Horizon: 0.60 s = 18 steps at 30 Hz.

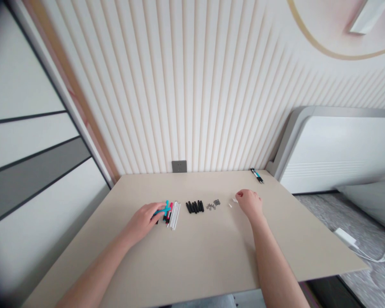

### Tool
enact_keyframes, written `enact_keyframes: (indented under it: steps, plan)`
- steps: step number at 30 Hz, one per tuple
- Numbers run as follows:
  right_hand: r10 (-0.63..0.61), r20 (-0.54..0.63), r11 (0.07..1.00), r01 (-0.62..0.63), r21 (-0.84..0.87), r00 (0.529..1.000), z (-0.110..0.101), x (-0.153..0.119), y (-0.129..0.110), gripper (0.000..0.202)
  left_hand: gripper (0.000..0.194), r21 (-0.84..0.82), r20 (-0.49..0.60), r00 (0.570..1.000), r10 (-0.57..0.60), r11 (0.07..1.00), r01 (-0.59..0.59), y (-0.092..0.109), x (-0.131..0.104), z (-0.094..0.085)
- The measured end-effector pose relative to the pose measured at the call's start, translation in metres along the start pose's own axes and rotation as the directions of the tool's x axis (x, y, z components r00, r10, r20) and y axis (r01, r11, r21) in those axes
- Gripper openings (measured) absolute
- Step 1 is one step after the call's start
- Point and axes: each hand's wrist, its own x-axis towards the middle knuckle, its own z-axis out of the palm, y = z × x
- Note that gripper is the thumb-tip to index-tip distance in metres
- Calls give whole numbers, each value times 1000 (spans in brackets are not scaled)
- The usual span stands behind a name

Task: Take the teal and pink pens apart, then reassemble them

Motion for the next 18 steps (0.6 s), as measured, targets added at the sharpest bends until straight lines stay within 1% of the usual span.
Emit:
enact_keyframes:
  steps: [5, 8, 10, 14, 18]
  plan:
    - [-95, 128, 995, 91, 42, 987, 1, -3, -7, 23, 20, -47, 20, 997, -73, 996, 74, -3, 0, 1]
    - [-140, 202, 990, 129, 64, 969, 3, -7, -7, 23, 23, -59, 13, 996, -84, 995, 84, -4, 0, 1]
    - [-155, 230, 987, 143, 70, 961, 6, -9, -6, 22, 26, -74, 4, 997, -77, 994, 77, -5, -1, 1]
    - [-162, 235, 986, 149, 72, 958, 10, -11, -5, 16, 29, -101, -16, 998, -66, 993, 64, -1, -1, 0]
    - [-167, 200, 985, 154, 82, 965, 8, -9, -6, 15, 29, -126, -25, 999, -49, 991, 45, 3, -2, -1]
